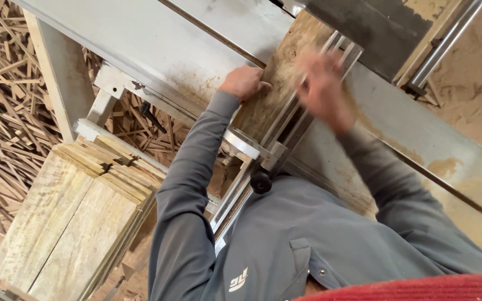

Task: The person cuts wooden planks to length on a sliding table saw. They take boards from a stack, position each against the fence and stop, slide the saw carriage through the wood, then stack the cut pieces on the output side, repeating the cycle for board after board.

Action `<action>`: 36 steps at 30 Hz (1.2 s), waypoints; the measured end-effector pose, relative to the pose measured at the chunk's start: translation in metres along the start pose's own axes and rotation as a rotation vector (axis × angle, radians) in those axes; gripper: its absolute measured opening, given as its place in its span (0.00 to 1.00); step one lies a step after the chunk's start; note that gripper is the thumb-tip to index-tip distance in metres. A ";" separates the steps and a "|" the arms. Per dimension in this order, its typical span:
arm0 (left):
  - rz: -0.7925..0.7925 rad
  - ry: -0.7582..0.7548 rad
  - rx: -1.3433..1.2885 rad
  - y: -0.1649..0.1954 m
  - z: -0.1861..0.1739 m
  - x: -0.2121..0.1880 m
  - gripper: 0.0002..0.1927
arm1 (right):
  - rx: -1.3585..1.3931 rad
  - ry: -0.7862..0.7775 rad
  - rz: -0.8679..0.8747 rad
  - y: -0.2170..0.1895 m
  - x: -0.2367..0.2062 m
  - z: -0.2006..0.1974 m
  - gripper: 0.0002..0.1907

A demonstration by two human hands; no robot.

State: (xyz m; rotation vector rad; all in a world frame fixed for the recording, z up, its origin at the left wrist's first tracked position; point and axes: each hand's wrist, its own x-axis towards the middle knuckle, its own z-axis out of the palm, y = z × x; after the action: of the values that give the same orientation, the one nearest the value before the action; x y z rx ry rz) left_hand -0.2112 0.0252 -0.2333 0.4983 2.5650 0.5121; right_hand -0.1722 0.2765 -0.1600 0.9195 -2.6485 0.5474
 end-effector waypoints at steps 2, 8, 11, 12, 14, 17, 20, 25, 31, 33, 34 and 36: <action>0.000 0.022 -0.031 -0.003 0.003 0.001 0.27 | 0.169 0.054 -0.083 -0.034 -0.017 0.003 0.10; -0.007 0.035 -0.049 -0.003 0.006 -0.002 0.26 | 0.231 0.094 -0.136 -0.064 -0.019 -0.008 0.03; -0.004 0.032 -0.037 -0.001 0.007 -0.002 0.26 | 0.238 0.099 -0.134 -0.063 -0.015 -0.013 0.02; -0.014 0.013 -0.031 0.000 0.008 -0.003 0.26 | 0.239 0.105 -0.129 -0.062 -0.015 -0.014 0.02; -0.022 0.021 -0.039 0.001 0.008 -0.004 0.26 | 0.239 0.122 -0.122 -0.062 -0.017 -0.014 0.02; -0.021 0.031 -0.044 0.004 0.007 -0.006 0.26 | 0.242 0.142 -0.124 -0.059 -0.021 -0.014 0.02; -0.014 0.030 -0.030 0.007 0.002 -0.007 0.26 | 0.251 0.165 -0.115 -0.056 -0.024 -0.014 0.03; -0.044 -0.006 -0.076 0.018 -0.007 -0.015 0.24 | 0.236 0.152 -0.122 -0.056 -0.030 -0.017 0.03; -0.121 -0.070 -0.120 0.026 -0.013 -0.019 0.24 | 0.209 0.096 -0.140 -0.055 -0.038 -0.021 0.02; -0.085 -0.039 -0.066 0.026 -0.012 -0.018 0.25 | 0.204 0.072 -0.142 -0.056 -0.040 -0.023 0.02; -0.074 -0.025 -0.059 0.026 -0.010 -0.017 0.26 | 0.206 0.068 -0.142 -0.056 -0.040 -0.023 0.02; -0.055 -0.003 -0.037 0.023 -0.008 -0.016 0.26 | 0.210 0.073 -0.137 -0.058 -0.042 -0.023 0.02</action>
State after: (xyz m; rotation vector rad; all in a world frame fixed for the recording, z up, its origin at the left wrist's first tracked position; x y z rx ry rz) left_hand -0.1964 0.0362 -0.2112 0.4140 2.5536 0.5380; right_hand -0.1004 0.2669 -0.1404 1.1077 -2.4751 0.8197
